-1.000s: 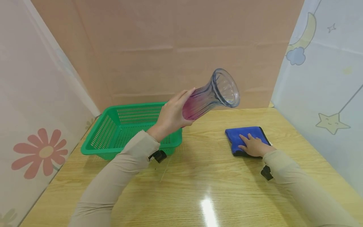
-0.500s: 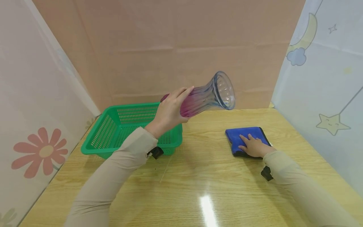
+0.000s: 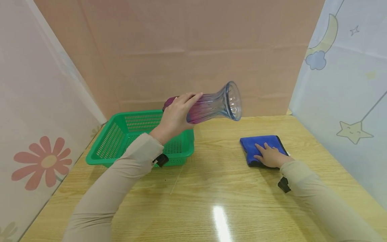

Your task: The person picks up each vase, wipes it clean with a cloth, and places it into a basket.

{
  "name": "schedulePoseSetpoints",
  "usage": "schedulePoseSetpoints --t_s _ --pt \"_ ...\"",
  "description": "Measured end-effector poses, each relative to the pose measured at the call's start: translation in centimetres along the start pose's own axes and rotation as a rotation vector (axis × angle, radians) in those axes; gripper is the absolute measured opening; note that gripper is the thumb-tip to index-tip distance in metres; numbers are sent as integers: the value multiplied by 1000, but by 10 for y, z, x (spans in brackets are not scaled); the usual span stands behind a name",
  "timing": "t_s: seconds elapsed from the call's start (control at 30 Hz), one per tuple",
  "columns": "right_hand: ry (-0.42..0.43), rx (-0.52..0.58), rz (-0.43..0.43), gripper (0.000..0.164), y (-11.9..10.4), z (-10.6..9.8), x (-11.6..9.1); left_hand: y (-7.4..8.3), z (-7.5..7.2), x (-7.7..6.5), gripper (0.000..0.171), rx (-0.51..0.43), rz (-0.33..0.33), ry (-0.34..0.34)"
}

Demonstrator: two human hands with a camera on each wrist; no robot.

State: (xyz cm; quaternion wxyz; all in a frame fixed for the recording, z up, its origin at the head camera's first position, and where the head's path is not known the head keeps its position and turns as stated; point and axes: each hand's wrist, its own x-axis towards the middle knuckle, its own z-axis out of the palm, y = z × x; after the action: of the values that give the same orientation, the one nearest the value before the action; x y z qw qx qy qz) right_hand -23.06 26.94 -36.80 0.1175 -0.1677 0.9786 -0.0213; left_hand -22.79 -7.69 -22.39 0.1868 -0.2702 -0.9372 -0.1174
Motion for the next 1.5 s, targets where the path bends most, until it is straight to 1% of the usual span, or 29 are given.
schedulePoseSetpoints --t_s 0.27,0.5,0.73,0.9,1.17,1.5 --pt "-11 0 6 59 -1 0 -1 -8 -1 -2 93 33 6 -8" --pt "-3 2 -3 58 -1 1 0 -16 -1 -2 95 59 17 -9" --pt "-6 7 -2 58 -1 1 0 -26 0 -2 95 62 -3 -15" --pt "-10 11 1 59 -1 0 -1 -32 -1 -2 96 54 -16 -38" --pt "-9 12 -4 58 0 -1 -1 -44 1 -3 96 82 -34 -51" --pt "-18 9 2 59 1 0 -1 -57 4 -5 95 103 -75 -76"
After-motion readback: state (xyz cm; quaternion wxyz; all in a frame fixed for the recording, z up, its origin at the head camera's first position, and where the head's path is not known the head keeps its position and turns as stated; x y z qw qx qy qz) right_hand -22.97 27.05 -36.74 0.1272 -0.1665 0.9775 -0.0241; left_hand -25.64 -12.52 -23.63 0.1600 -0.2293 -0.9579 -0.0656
